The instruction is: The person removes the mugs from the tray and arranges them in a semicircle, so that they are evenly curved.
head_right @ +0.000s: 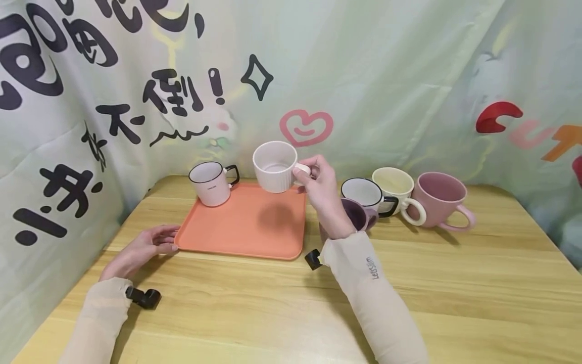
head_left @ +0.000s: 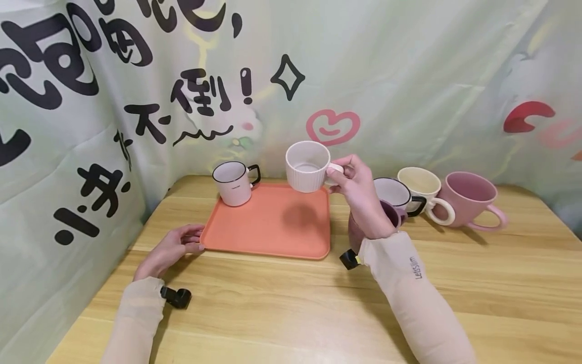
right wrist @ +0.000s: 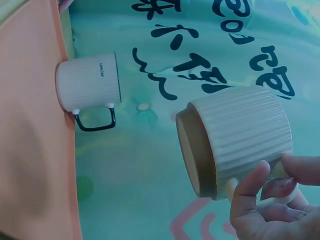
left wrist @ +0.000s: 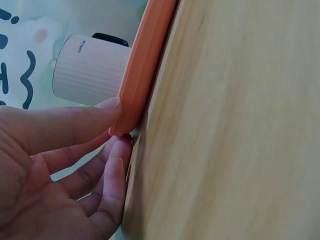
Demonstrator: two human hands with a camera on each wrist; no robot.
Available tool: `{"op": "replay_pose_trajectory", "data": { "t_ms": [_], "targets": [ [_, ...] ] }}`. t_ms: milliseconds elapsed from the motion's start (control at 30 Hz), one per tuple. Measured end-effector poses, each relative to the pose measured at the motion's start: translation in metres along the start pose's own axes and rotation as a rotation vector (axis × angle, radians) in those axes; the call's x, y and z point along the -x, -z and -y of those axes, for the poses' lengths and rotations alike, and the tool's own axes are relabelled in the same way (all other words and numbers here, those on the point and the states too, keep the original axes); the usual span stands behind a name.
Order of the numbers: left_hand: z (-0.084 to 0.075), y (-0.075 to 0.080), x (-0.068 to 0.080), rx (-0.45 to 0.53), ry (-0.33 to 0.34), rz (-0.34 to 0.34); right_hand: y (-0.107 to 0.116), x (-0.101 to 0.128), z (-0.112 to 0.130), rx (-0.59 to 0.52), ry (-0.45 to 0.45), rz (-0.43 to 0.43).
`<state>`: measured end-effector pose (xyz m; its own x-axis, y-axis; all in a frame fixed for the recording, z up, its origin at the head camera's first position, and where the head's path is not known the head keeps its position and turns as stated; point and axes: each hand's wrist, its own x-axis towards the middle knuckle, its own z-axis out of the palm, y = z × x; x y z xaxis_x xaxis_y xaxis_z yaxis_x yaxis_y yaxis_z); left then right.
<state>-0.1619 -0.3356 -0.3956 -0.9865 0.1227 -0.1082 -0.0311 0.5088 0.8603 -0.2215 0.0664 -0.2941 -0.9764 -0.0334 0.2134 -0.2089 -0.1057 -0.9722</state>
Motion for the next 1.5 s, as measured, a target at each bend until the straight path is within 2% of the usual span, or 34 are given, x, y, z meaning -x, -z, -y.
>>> {"op": "replay_pose_trajectory", "data": {
  "t_ms": [333,1033,1333,1500],
  "targets": [
    [0.003,0.002,-0.001,-0.028,-0.015,-0.003,0.029,0.014,0.005,0.021,0.022,0.009],
    [0.001,0.001,0.0,-0.041,-0.01,-0.002,0.113,0.041,0.013,-0.13,0.12,-0.056],
    [0.002,0.002,0.001,-0.061,0.006,-0.006,0.138,0.049,0.016,-0.16,0.137,-0.098],
    [0.002,0.002,0.0,-0.056,-0.001,0.001,0.149,0.052,0.02,-0.223,0.137,-0.119]
  ]
}}
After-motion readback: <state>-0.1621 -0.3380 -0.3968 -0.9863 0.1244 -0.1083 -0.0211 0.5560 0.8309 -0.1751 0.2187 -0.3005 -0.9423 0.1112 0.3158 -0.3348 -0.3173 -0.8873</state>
